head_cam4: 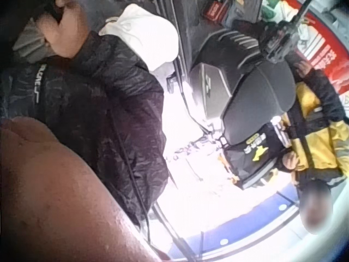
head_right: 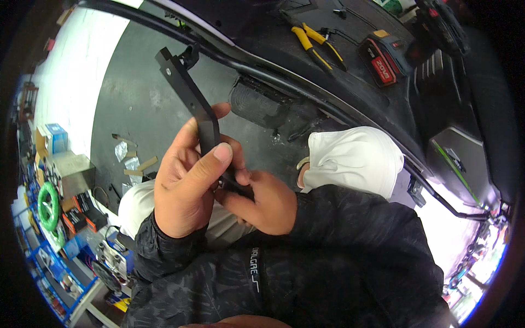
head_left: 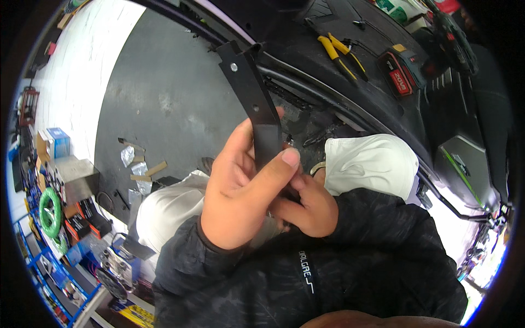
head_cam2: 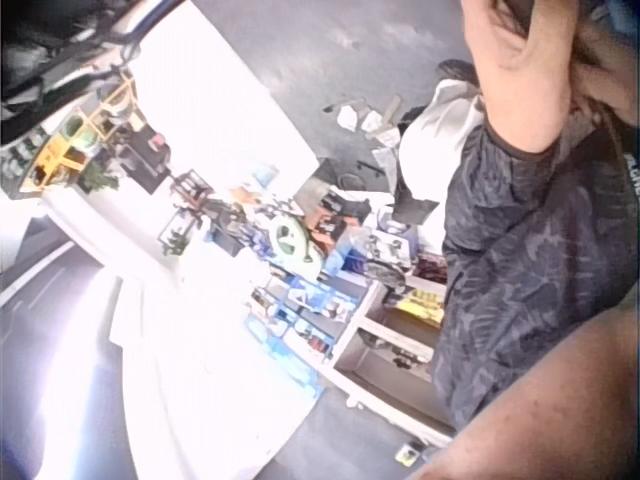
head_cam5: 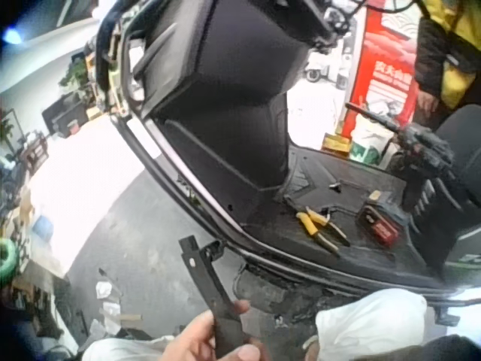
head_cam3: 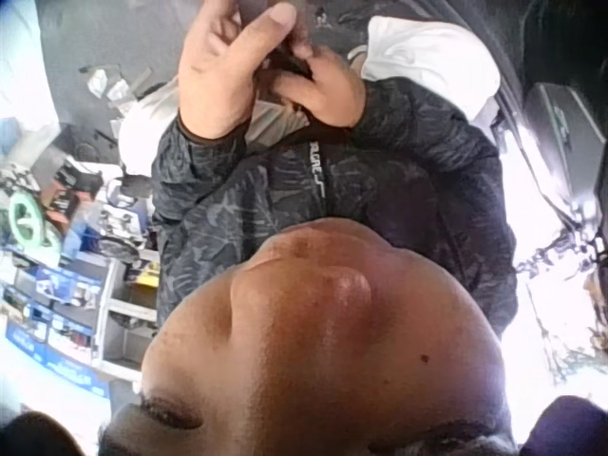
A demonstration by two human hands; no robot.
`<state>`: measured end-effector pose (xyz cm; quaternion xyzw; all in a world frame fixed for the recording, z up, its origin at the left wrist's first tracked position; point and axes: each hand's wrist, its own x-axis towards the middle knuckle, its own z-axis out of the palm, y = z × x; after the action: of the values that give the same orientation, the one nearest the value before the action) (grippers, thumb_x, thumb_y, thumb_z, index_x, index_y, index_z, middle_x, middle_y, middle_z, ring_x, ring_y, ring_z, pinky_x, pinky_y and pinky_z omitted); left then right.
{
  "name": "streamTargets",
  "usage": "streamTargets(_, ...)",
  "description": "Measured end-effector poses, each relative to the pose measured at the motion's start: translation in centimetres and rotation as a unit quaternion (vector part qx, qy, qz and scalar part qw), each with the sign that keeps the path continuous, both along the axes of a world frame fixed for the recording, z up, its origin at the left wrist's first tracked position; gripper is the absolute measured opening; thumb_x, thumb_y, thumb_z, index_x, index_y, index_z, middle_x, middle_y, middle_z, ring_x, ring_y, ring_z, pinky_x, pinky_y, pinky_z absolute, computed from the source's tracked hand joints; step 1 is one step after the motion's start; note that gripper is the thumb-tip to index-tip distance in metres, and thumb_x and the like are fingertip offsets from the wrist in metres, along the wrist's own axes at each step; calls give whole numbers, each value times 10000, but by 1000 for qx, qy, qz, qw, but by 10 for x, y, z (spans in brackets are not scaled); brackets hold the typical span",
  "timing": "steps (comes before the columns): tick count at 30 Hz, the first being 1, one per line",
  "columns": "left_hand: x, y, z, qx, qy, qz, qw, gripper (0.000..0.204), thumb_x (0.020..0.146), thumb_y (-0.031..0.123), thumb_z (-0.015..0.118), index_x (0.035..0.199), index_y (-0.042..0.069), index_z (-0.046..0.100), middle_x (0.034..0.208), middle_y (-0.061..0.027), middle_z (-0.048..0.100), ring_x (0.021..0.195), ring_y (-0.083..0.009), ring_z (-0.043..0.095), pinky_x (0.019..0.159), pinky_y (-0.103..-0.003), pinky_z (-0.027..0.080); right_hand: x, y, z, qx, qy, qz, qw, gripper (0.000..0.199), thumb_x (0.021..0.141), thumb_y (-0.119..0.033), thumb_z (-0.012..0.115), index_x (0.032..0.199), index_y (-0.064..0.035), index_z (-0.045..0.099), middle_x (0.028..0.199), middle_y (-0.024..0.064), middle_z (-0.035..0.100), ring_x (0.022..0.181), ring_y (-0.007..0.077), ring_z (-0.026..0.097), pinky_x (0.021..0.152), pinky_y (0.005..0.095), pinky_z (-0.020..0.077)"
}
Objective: The person assembles a black metal bracket by inserting a bolt and tightening it with a power drill. They then use pliers to bend and adjust the bracket's shape, repeatedly checking alignment and making small modifications.
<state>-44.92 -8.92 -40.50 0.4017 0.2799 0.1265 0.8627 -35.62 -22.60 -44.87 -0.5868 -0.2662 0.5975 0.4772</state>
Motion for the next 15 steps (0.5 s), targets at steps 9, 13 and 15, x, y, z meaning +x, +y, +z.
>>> streamTargets(9,-7,5,-12,54,25,109,992,219,1021,225,705,1026,25,617,656,44,384,544,-69,331,538,-272,310,-7,3,-4,148,-362,53,919,591,898,-418,808,1246,-4,570,805,216,715,737,437,721,678,517,566)
streamTargets(13,-19,19,-8,-68,-140,31,987,355,1117,321,517,881,58,557,632,50,305,536,-76,226,522,-286,243,-9,-3,2,104,-74,90,988,657,915,-400,793,1352,17,534,996,235,740,957,406,752,829,451,571)
streamTargets(15,-20,19,-9,-92,-162,13,982,363,1117,309,521,854,59,545,624,46,312,538,-74,223,521,-288,242,-5,-6,4,92,-31,111,989,661,929,-372,776,1388,31,523,1035,237,736,983,370,757,879,422,555)
